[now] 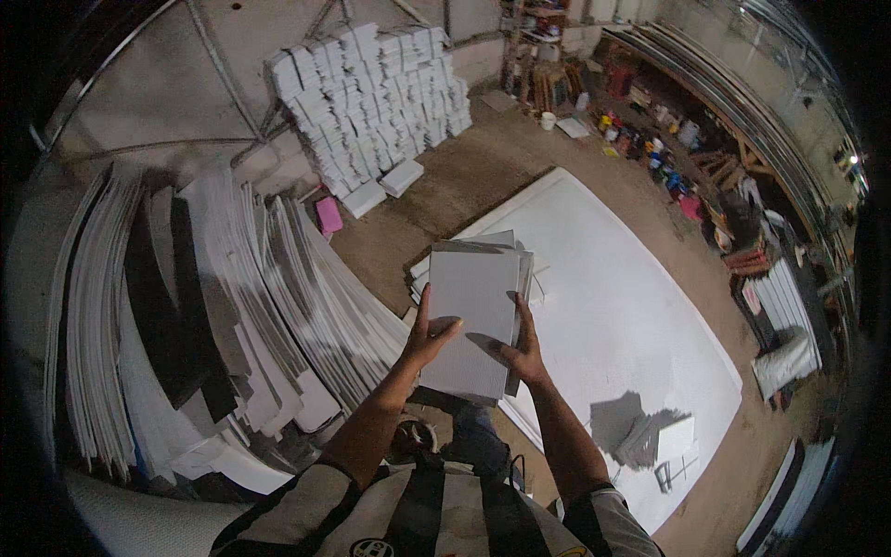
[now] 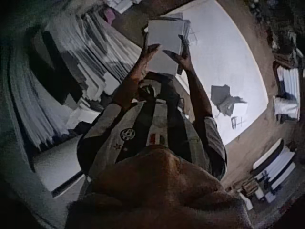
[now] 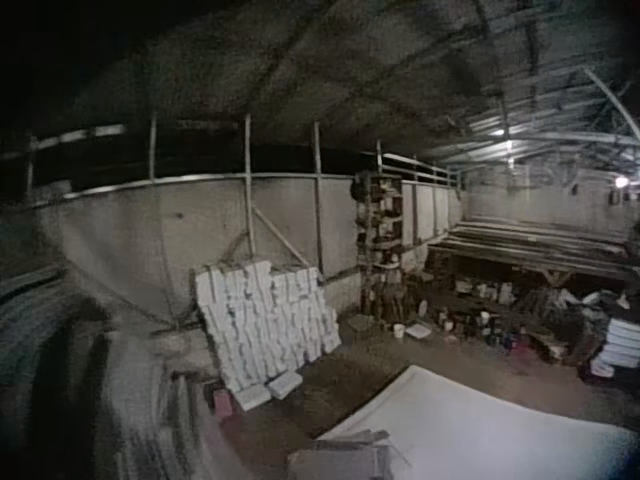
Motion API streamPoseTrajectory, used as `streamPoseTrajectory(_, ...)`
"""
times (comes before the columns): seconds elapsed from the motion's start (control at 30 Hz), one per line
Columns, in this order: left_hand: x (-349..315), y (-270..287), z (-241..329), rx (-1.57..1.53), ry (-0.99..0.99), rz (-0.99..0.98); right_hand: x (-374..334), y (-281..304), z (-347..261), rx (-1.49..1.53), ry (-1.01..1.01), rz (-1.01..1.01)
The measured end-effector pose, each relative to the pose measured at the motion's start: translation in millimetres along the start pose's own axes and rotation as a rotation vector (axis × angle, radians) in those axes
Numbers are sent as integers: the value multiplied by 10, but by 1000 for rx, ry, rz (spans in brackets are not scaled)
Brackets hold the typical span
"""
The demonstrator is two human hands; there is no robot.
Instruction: The person repeatedly picks up stacks of white rectangular tiles from a large pile on the floor and carries them to a nearby storage area. They place the tiles onto existing stacks, sometimes using a pink foam sheet as a separator between layers. The person returns to the pile to repeat the process multiple times.
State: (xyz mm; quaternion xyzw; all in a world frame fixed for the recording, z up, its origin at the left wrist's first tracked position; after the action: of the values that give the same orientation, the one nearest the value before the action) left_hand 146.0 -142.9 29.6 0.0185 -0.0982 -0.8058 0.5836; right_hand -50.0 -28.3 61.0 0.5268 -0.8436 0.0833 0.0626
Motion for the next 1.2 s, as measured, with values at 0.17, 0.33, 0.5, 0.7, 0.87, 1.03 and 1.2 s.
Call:
streamPoseTrajectory(0.17,663,229,-322,125,-31,179,837,-388,77,-308,36,-97)
streamPoseTrajectory(0.33,1425,437,-891,-95,-12,291,1649,-822,-42,-360,142,-112)
streamPoseTrajectory(0.5,2051,790,-562,24,-36,379,2399,-1262,-15,-397,121,-187)
streamPoseTrajectory(0.7,2678,1368,-414,-36,198,574,3120,-2023,115,-507,258,-366)
streamPoseTrajectory(0.87,3309,1842,-1304,-164,244,854,3686,-2740,471,-739,351,-447)
streamPoseTrajectory(1.03,4072,1947,-1853,-674,511,517,4338,-3377,982,-878,218,-534)
streamPoseTrajectory(1.2,5108,2553,-2249,-135,92,394,5122,-4230,1616,-885,594,-452)
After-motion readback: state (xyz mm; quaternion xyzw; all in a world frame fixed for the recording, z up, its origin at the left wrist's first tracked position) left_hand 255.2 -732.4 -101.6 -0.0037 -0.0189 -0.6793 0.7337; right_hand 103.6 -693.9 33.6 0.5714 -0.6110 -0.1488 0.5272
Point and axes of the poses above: each hand's wrist, its own x-axis towards the middle knuckle, its own y-axis out of the back of the hand, z = x × y, the point moved 7 cm from there along x, towards the middle knuckle, and after that the axes turned 12 degrees about z, right-handed, at the moved point
